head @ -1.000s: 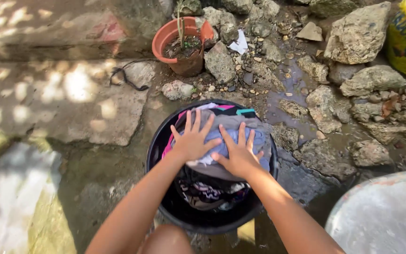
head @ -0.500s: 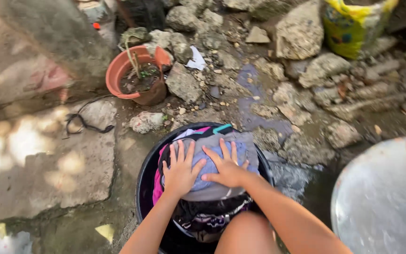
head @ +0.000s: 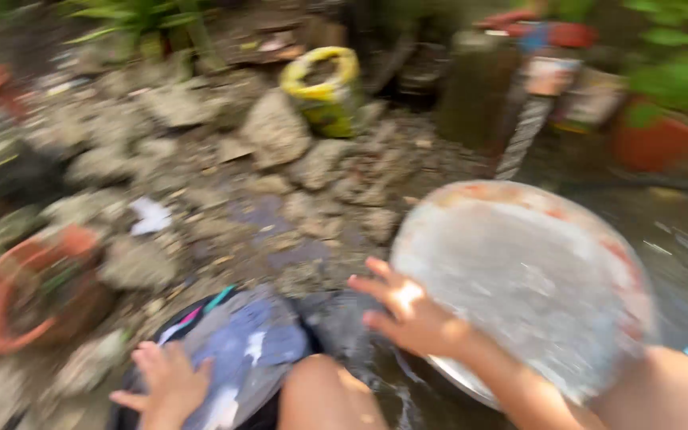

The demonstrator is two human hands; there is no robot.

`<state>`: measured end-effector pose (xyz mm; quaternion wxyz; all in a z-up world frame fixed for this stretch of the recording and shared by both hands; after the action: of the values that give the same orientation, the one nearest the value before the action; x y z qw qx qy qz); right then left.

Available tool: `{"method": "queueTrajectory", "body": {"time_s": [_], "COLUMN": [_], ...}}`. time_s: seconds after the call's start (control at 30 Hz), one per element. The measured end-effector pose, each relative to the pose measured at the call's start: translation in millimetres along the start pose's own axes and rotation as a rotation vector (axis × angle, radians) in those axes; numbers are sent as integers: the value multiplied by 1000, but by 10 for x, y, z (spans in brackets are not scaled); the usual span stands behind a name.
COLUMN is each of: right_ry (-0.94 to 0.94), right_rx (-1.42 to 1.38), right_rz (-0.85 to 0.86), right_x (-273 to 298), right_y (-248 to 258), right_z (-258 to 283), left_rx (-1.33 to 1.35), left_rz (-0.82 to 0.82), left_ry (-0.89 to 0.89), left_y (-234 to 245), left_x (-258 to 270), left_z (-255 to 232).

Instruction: The person washes clothes by hand, rinsing garments in a basin under running water, wringing them out, and placing them into a bucket. The person then turns off the faucet and empties the basin.

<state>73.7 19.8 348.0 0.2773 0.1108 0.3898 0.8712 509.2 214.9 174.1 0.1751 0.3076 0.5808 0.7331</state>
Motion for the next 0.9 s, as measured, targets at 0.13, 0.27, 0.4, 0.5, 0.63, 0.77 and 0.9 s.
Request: {"method": "queueTrajectory", "body": {"time_s": [0.13, 0.27, 0.4, 0.5, 0.63, 0.77, 0.9], "right_ry": [-180, -512, -1552, -1432, -1406, -1132, -475], "right_rx": [218, 319, 384, 189, 223, -157, -523], "right_rz": [-550, -713, -311, -571, -792, -1373, -1601], "right_x": [1478, 2895, 3843, 5123, 5380, 5230, 4563], "right_y": [1256, 1665, 1712, 522, 731, 1196, 1841], "right_z": [-431, -1116, -1279, -2595, -2323, -1726, -926], "left_rx": [70, 472, 471, 479, 406, 472, 426], "left_rz": [-158, -107, 111, 366, 452, 559, 646], "left_ry": [-337, -848, -1207, -1282, -1372, -1333, -1440], "left_y": [999, 1512, 1961, 2143, 1934, 1800, 1771], "left_x": [376, 1034, 2090, 2668, 2852, 2769, 3042], "left_z": [-1359, -3056, -4351, -4944, -5181, -5236, -5447]}}
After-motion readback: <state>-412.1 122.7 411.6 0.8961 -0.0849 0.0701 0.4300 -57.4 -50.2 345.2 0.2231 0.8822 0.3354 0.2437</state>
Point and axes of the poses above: each hand's wrist, its own x-axis away from the middle knuckle, its own y-axis out of the back of the hand, z = x × y, the point moved 5 cm from there along -x, towards the middle knuckle, and after that the axes turned 4 degrees about z, right-handed, at the moved point
